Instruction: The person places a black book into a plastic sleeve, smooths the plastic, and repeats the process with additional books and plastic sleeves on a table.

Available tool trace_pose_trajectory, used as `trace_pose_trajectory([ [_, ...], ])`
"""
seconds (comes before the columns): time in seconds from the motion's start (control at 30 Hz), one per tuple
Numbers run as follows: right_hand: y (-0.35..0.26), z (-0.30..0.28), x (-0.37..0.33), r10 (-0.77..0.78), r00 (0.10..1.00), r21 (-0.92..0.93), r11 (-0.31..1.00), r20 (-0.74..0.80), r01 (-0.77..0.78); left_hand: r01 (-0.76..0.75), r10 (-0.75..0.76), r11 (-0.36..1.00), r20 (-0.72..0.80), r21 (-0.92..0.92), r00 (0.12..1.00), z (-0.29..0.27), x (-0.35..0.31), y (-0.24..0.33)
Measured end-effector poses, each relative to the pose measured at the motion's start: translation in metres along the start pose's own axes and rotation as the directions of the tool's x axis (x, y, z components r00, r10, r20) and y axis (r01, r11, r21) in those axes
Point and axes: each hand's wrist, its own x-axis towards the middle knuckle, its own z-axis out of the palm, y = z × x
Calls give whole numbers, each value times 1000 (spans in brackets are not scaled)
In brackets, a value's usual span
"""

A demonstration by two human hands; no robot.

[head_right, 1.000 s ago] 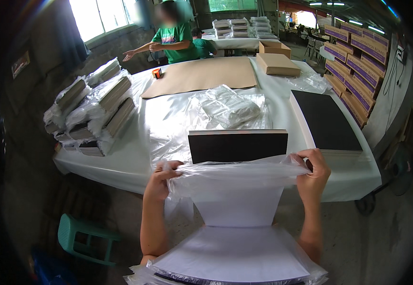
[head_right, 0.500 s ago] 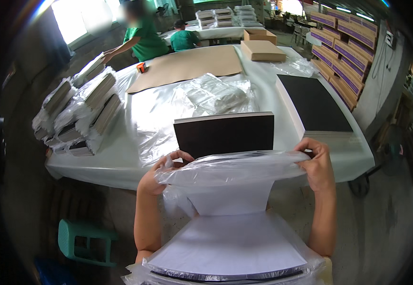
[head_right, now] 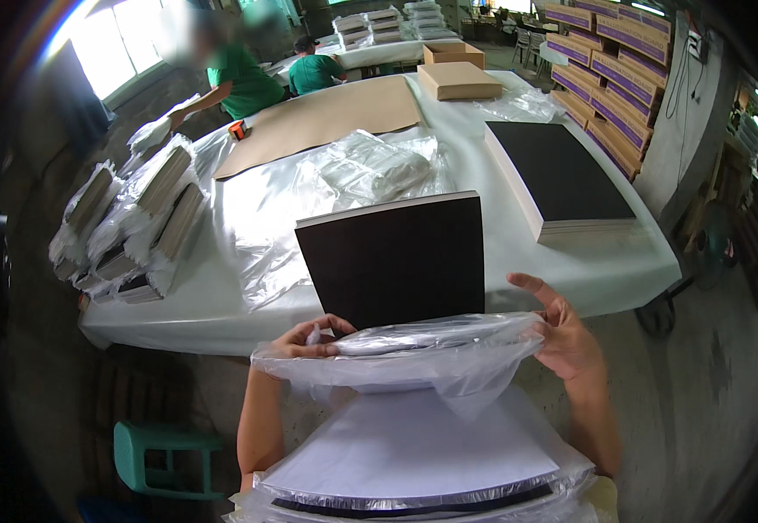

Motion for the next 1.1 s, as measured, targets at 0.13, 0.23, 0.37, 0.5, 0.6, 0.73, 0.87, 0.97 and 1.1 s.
trace_pose_trajectory([
  [0.13, 37, -52, -13, 7, 990, -70, 997, -138, -17, 13, -12, 1000, -42, 23, 999, -15, 3, -55],
  [0.23, 81, -84, -26, 44, 954, -96, 992, -297, -76, 56, -78, 991, -174, -125, 982, -20, 2, -93],
  [0.37, 132, -141, -39, 217, 922, -193, 938, -321, -288, 28, -107, 970, -318, -242, 942, -31, -6, -164],
  [0.5, 137, -146, -42, 366, 845, -340, 795, -391, -502, 39, -205, 913, -376, -406, 904, -2, -23, -161],
  [0.6, 170, -173, -31, 198, 873, -496, 757, -445, -425, 50, -277, 910, -513, -411, 812, -4, -21, -197],
  [0.73, 177, -167, -28, 302, 853, -331, 825, -426, -457, 30, -310, 902, -601, -430, 737, -28, 1, -257],
  [0.87, 157, -155, -34, 402, 869, -243, 847, -289, -473, -153, -146, 918, -669, -367, 729, -47, 16, -315],
  [0.97, 169, -169, -22, 414, 867, -236, 845, -279, -480, 36, -54, 999, -826, -40, 561, -39, 22, -312],
  [1.1, 171, -187, -16, 398, 843, -516, 667, -362, -537, 178, 35, 973, -854, 148, 519, -11, 32, -265],
])
